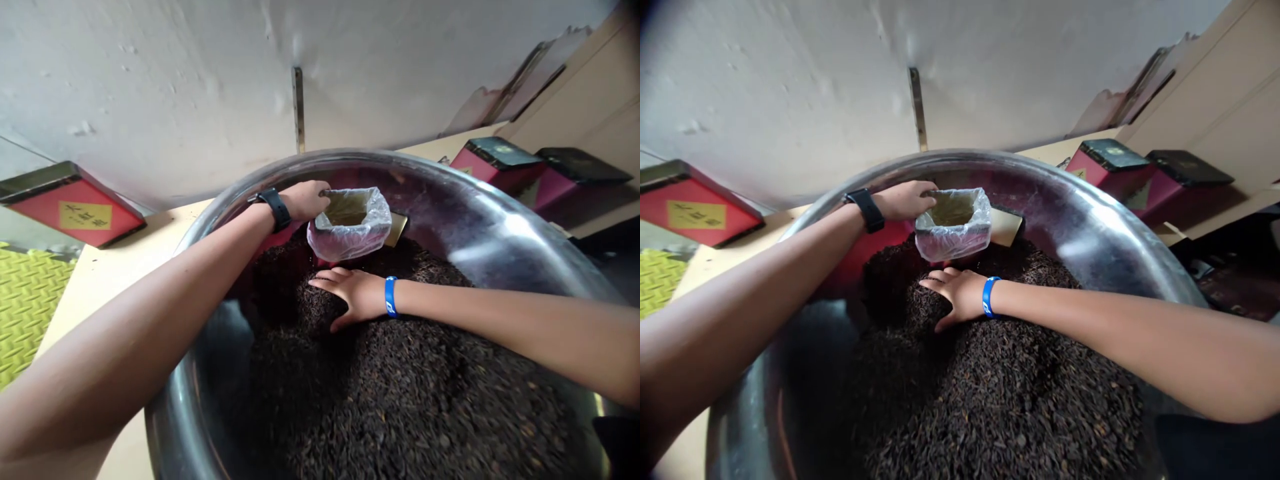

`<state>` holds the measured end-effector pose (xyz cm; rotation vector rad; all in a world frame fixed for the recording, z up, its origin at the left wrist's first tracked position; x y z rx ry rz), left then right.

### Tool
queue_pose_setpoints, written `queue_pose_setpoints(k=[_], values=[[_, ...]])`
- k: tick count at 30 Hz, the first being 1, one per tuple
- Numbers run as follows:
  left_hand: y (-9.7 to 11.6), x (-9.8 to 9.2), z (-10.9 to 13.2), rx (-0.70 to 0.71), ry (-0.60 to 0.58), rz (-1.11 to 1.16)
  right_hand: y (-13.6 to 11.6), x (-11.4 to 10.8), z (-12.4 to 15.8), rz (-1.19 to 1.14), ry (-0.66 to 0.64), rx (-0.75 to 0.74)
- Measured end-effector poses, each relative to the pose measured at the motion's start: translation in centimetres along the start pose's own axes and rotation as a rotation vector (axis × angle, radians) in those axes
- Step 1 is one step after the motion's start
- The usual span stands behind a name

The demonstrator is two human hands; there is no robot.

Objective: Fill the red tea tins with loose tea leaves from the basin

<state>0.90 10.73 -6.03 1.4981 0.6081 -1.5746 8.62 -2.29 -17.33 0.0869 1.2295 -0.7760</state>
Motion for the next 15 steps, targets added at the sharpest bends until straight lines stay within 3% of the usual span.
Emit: queue_pose_setpoints(k=[4,15], values=[[0.1,0.0,0.3,-0.028,-0.002,0.020,-0.3,0.1,-0.2,0.006,0.060,0.082],[0.2,0.2,0.5,-0.051,0.029,0.041,-1.7,0.3,-0.3,0.107,-0.018,0.160]])
Point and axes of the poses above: each hand's wrist, its own z-axis away from the middle knuckle, its own x-axis out of the palm, y = z × x, the point moved 6 cm from there along -z, towards the middle knuckle, and after that the axes turned 10 degrees about -y, right-handed, at the moved point
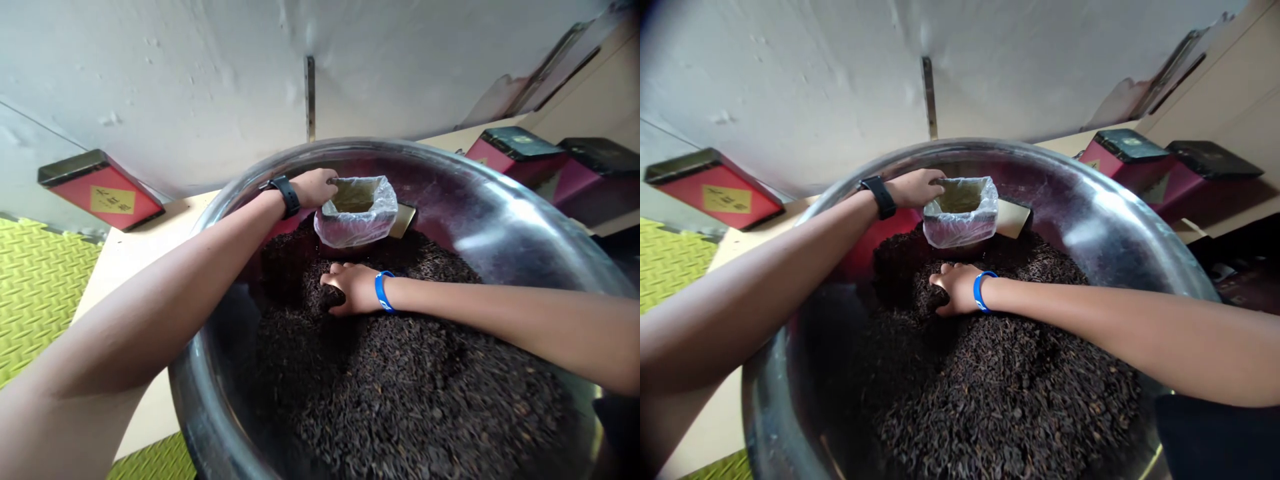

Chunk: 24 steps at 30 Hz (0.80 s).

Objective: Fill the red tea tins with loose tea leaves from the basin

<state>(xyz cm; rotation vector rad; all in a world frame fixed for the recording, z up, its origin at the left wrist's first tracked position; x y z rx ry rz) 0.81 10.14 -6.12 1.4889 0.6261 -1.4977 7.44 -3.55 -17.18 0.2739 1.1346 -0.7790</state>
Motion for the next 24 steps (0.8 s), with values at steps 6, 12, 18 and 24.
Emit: queue_pose_setpoints(k=[6,12,18,24], values=[[0.0,-0.1,-0.1,0.030,0.004,-0.011,-1.4,-0.7,0.9,-0.004,-0.094,-0.111],[0.9,-0.3,0.7,0.111,-0.046,-0.002,-3.0,-2.9,2.3,0.045,-0.110,-0.209],[1.9,-0.4,1.4,0.173,-0.083,-0.011,-4.0,-7.5,4.8,0.007,0.074,-0.271],[3.4,-0.5,2.0,0.207,-0.098,-0.076,-3.8,-11.2,7.3,-0.049,0.206,-0.273]])
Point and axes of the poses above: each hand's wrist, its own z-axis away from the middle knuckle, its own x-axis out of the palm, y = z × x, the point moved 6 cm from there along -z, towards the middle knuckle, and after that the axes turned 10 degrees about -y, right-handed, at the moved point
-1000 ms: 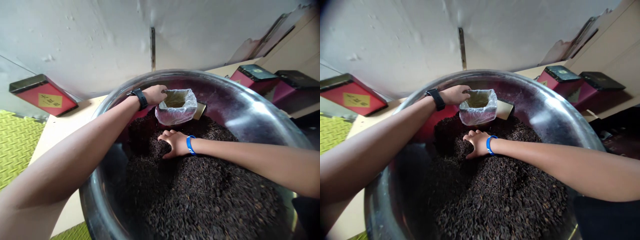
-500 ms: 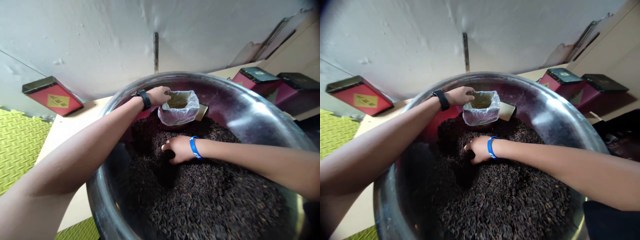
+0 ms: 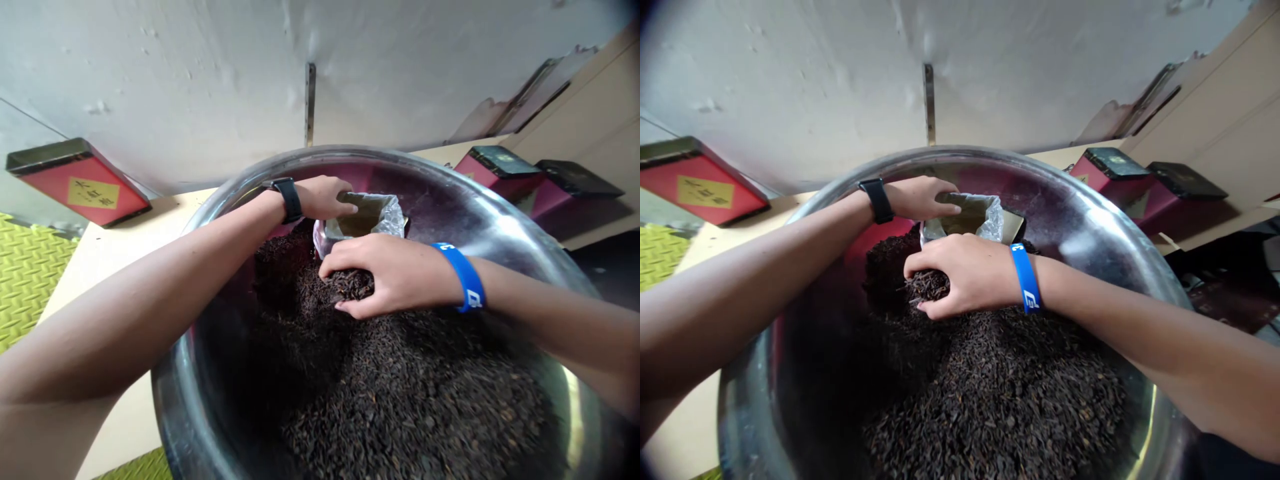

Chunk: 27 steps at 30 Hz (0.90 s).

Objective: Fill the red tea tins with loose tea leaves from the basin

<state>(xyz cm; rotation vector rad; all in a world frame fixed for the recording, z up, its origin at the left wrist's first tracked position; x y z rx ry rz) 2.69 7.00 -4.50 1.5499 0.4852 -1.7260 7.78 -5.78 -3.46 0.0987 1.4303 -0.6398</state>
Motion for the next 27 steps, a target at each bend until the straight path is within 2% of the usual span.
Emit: queue_pose_setpoints(k=[5,10,16,27], values=[[1.5,0.1,0.4,0.028,-0.053,-0.012,-0.1,-1.5,0.7,0.035,0.066,-0.019],[2.2,0.1,0.6,0.084,-0.086,-0.009,2.4,-2.0,0.9,0.134,0.183,0.083],[1.5,0.3,0.4,0.073,-0.091,0.025,5.3,-0.3,-0.1,0.129,0.147,0.147],[1.6,0.2,0.3,0.069,-0.073,0.023,5.5,-0.3,-0.2,0.077,0.148,0.147]])
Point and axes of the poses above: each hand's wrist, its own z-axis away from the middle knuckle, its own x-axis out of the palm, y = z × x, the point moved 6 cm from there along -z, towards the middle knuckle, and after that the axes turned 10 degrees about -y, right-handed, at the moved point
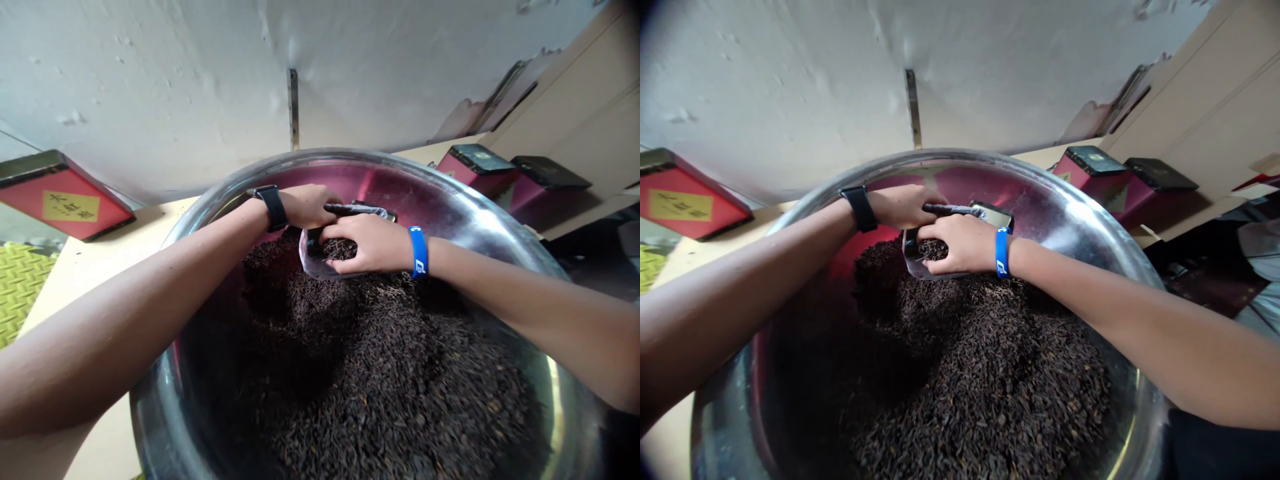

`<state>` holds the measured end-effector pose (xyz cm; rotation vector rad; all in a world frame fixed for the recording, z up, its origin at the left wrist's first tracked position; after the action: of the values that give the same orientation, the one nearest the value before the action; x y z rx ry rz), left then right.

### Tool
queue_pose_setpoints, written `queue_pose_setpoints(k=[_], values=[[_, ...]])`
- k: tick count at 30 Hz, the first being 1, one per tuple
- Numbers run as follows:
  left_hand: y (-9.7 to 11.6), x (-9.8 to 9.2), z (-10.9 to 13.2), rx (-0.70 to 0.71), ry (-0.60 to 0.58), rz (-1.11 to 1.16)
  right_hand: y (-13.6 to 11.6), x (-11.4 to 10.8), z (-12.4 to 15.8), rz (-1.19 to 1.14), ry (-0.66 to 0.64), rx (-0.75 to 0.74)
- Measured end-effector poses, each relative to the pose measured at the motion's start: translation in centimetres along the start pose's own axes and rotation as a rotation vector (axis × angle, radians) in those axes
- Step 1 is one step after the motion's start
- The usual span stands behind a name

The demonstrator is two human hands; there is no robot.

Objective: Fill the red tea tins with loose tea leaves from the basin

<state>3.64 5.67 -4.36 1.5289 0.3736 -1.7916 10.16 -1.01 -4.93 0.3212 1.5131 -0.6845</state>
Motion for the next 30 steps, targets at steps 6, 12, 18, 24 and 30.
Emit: queue_pose_setpoints(k=[6,12,18,24,30], values=[[-0.07,0.05,0.02,0.004,-0.004,-0.005,0.14,0.09,-0.09,-0.002,-0.015,0.013],[-0.05,0.09,0.13,-0.011,-0.017,0.011,0.13,0.15,-0.07,0.008,-0.026,0.018],[-0.10,0.13,0.02,-0.032,-0.023,0.000,0.16,0.34,-0.17,0.002,-0.042,0.017],[-0.04,0.17,-0.03,-0.038,-0.027,0.002,0.27,0.43,-0.18,-0.003,-0.066,0.022],[-0.10,0.17,-0.06,-0.047,-0.033,-0.012,0.32,0.58,-0.20,0.017,-0.078,0.041]])
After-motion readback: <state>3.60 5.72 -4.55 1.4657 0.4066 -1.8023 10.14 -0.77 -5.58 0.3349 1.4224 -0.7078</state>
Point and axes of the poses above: each hand's wrist, its own z-axis away from the middle knuckle, its own x-axis out of the palm, y = z × x, the point moved 6 cm from there along -z, towards the middle knuckle, and after that the axes turned 10 degrees about -y, right-handed, at the moved point
